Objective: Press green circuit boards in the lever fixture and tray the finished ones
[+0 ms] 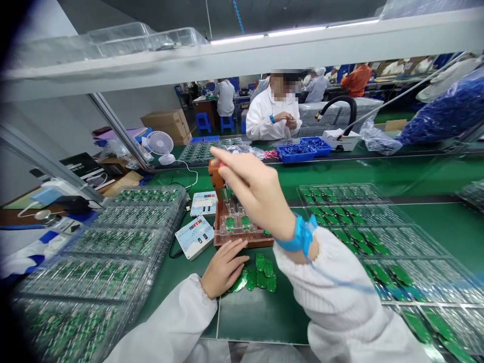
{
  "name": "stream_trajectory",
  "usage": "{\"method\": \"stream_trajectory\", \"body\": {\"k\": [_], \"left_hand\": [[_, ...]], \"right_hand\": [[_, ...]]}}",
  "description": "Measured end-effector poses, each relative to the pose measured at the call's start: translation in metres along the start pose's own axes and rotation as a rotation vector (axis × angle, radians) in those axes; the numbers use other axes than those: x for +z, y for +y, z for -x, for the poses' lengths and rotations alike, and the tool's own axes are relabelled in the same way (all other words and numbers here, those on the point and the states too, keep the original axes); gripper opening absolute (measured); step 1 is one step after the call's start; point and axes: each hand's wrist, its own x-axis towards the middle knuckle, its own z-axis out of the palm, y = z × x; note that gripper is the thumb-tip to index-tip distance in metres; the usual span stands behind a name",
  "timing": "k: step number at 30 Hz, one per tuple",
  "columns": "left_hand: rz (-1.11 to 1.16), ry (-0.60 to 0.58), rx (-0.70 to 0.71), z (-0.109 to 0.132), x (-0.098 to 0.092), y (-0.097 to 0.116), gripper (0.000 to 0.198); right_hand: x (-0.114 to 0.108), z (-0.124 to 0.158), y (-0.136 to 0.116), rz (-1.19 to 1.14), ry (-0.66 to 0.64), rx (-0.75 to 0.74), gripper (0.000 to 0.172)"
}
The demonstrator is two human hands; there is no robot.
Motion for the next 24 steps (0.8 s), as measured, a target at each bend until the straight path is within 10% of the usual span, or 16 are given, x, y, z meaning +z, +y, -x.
{"method": "stream_trajectory", "body": {"k": [11, 24], "left_hand": [[-0.009, 0.025, -0.002, -0.001, -0.001, 0.001, 0.022], [-0.099, 0.051, -0.023, 0.000, 0.005, 0.005, 0.022]], "right_hand": [[0.030, 0.074, 0.026, -0.067, 0.015, -0.028, 0.046], [0.038, 0.089, 0.047, -0.328, 0.011, 0.044, 0.054]]}}
